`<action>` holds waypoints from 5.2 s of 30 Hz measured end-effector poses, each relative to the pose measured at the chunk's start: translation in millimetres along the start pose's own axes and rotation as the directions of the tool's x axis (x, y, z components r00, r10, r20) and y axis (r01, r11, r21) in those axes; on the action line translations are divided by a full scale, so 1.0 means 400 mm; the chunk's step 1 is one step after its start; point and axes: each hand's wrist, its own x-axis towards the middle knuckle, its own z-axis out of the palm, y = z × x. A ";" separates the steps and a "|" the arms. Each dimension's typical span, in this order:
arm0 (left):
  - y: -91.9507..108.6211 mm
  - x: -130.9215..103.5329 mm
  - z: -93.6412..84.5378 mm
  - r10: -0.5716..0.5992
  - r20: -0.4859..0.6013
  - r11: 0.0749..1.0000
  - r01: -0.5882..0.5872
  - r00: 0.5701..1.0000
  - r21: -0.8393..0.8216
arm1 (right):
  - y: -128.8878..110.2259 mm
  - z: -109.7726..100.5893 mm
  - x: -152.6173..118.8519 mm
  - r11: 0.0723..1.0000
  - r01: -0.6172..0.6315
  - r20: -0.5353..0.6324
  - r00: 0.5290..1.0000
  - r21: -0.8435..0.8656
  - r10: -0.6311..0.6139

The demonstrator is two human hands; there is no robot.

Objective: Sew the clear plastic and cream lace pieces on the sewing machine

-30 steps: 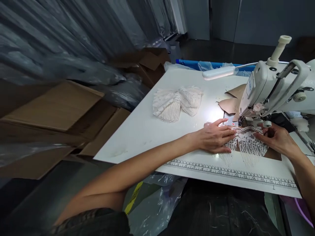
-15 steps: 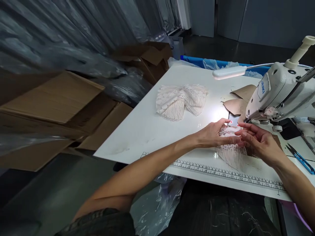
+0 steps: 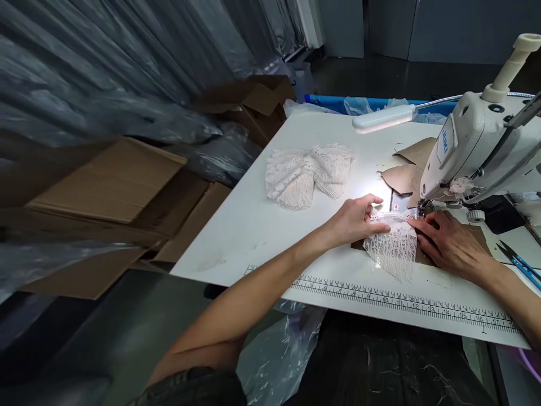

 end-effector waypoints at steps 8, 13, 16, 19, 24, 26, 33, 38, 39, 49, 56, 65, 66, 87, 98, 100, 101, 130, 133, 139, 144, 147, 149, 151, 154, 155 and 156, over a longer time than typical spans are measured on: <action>-0.016 0.014 0.002 0.004 -0.016 0.997 -0.006 1.000 -0.077 | 0.009 0.010 -0.028 0.979 -0.053 -0.118 0.990 0.194 0.077; -0.017 0.013 -0.001 0.019 -0.011 0.995 -0.020 1.000 -0.100 | -0.003 0.016 -0.026 0.987 0.042 -0.163 0.986 0.152 -0.017; -0.025 0.016 0.005 0.031 -0.004 0.994 -0.031 1.000 -0.108 | -0.004 0.017 -0.025 0.986 0.006 -0.135 0.991 0.169 0.017; -0.031 0.019 0.014 0.048 -0.019 0.994 -0.049 0.999 -0.093 | -0.002 0.019 -0.030 0.982 -0.014 -0.134 0.990 0.189 0.040; -0.037 0.021 0.022 0.095 -0.063 0.994 -0.098 0.993 -0.045 | -0.003 0.024 -0.037 0.980 -0.020 -0.162 0.985 0.196 0.052; -0.037 0.020 0.018 0.091 -0.049 0.994 -0.093 0.995 -0.048 | -0.004 0.020 -0.037 0.976 -0.034 -0.165 0.984 0.214 0.071; -0.031 0.026 0.006 -0.038 0.070 0.971 0.053 0.997 -0.232 | -0.006 -0.007 -0.031 0.944 -0.083 -0.103 0.987 0.318 0.122; -0.028 0.023 0.008 -0.053 0.048 0.976 0.062 0.997 -0.210 | -0.003 0.004 -0.035 0.955 -0.040 -0.114 0.990 0.295 0.077; -0.028 0.021 0.008 -0.049 0.054 0.977 0.059 0.997 -0.206 | -0.002 0.007 -0.037 0.956 -0.046 -0.108 0.991 0.290 0.081; -0.026 0.020 0.006 -0.028 0.070 0.979 0.042 0.997 -0.201 | 0.000 -0.001 -0.034 0.955 -0.061 -0.071 0.994 0.289 0.085; -0.022 0.018 0.006 -0.027 0.084 0.978 0.044 0.996 -0.202 | -0.008 0.012 -0.042 0.958 -0.096 -0.088 0.988 0.270 0.124; -0.020 0.020 0.004 -0.065 0.092 0.970 0.085 0.994 -0.228 | -0.009 -0.016 -0.049 0.951 0.014 -0.020 1.000 0.308 -0.008; -0.021 0.021 0.004 -0.070 0.094 0.968 0.090 0.993 -0.234 | -0.010 -0.014 -0.049 0.955 0.017 -0.018 1.000 0.295 -0.012; -0.047 0.023 0.015 0.058 0.008 0.985 -0.056 0.998 -0.161 | -0.015 -0.024 -0.045 0.965 0.012 -0.009 1.000 0.263 -0.009; -0.037 0.065 0.032 0.780 0.326 0.318 -0.788 0.533 0.528 | -0.012 -0.015 -0.046 0.959 0.016 -0.047 0.999 0.284 -0.003; -0.032 0.081 0.037 0.758 0.422 0.246 -0.817 0.498 0.522 | -0.012 -0.015 -0.046 0.960 0.022 -0.050 0.999 0.281 -0.008; -0.030 0.087 0.040 0.744 0.445 0.227 -0.815 0.498 0.533 | -0.012 -0.015 -0.046 0.960 0.023 -0.054 0.998 0.278 -0.009; -0.006 0.091 0.078 0.609 0.323 0.380 -0.624 0.725 0.683 | -0.001 0.006 -0.042 0.980 0.010 -0.179 0.984 0.197 0.026; -0.014 0.093 0.082 0.624 0.302 0.410 -0.631 0.721 0.659 | -0.002 0.005 -0.045 0.979 -0.036 -0.132 0.989 0.201 0.063; -0.010 0.092 0.082 0.613 0.307 0.436 -0.635 0.728 0.637 | -0.002 -0.004 -0.044 0.971 -0.051 -0.085 0.994 0.235 0.073; -0.011 0.095 0.084 0.643 0.281 0.442 -0.645 0.713 0.624 | -0.002 -0.003 -0.041 0.974 -0.036 -0.123 0.990 0.226 0.065; -0.012 0.093 0.087 0.647 0.270 0.439 -0.638 0.713 0.633 | -0.002 0.002 -0.041 0.975 -0.014 -0.163 0.985 0.223 0.051; -0.009 0.090 0.089 0.642 0.271 0.431 -0.630 0.717 0.646 | -0.002 0.004 -0.041 0.976 -0.012 -0.177 0.983 0.219 0.051; -0.005 0.085 0.091 0.639 0.274 0.419 -0.624 0.719 0.659 | -0.002 0.006 -0.040 0.976 -0.018 -0.177 0.983 0.217 0.058; 0.001 0.080 0.096 0.640 0.248 0.410 -0.595 0.728 0.691 | -0.002 0.006 -0.038 0.976 -0.012 -0.186 0.981 0.216 0.054; 0.002 0.080 0.098 0.645 0.239 0.401 -0.588 0.726 0.702 | -0.003 0.006 -0.038 0.976 -0.004 -0.196 0.979 0.216 0.047; 0.003 0.079 0.100 0.655 0.237 0.387 -0.588 0.717 0.710 | -0.003 0.007 -0.037 0.977 0.003 -0.204 0.978 0.214 0.042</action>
